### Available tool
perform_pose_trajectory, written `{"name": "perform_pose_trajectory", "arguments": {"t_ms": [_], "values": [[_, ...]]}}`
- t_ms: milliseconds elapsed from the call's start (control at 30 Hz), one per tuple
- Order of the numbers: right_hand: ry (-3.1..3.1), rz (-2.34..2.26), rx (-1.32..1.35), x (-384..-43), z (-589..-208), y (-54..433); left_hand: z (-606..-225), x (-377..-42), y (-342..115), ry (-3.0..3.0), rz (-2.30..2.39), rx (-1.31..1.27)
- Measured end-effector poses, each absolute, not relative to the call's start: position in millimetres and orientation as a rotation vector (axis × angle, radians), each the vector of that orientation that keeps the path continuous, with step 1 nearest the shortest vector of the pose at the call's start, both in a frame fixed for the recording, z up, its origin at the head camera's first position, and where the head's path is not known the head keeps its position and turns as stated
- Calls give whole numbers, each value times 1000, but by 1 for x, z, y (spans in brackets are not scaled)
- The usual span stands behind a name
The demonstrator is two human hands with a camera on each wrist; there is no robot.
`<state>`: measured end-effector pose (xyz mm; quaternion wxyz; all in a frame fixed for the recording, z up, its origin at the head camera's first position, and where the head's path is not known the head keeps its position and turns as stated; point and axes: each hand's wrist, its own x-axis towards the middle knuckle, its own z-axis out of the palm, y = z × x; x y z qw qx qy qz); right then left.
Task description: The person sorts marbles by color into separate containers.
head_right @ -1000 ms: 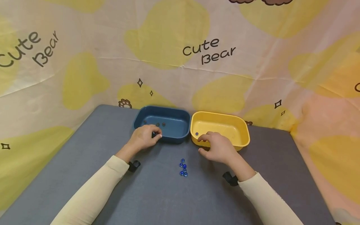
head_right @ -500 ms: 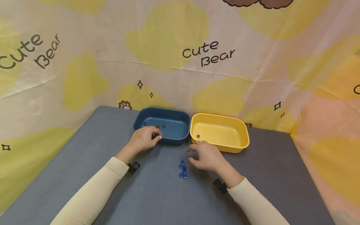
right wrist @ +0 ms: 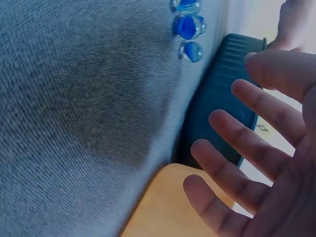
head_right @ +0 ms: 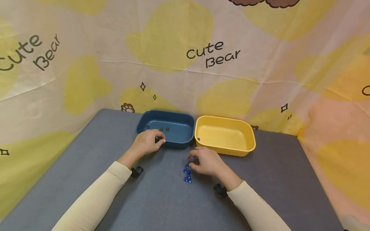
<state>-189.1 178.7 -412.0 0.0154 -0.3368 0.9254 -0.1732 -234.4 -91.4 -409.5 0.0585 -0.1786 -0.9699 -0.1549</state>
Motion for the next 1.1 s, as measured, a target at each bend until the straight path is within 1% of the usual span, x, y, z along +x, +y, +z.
{"name": "perform_pose_trajectory", "arguments": {"t_ms": [533,1100], "values": [[2843,-483,-1072,-196,-425,170,-411,-235,-93,-2924,-491,-548],[2813,-458,-1061,-197,-429,163,-412,-236,-93,-2909,-497,-552]]}}
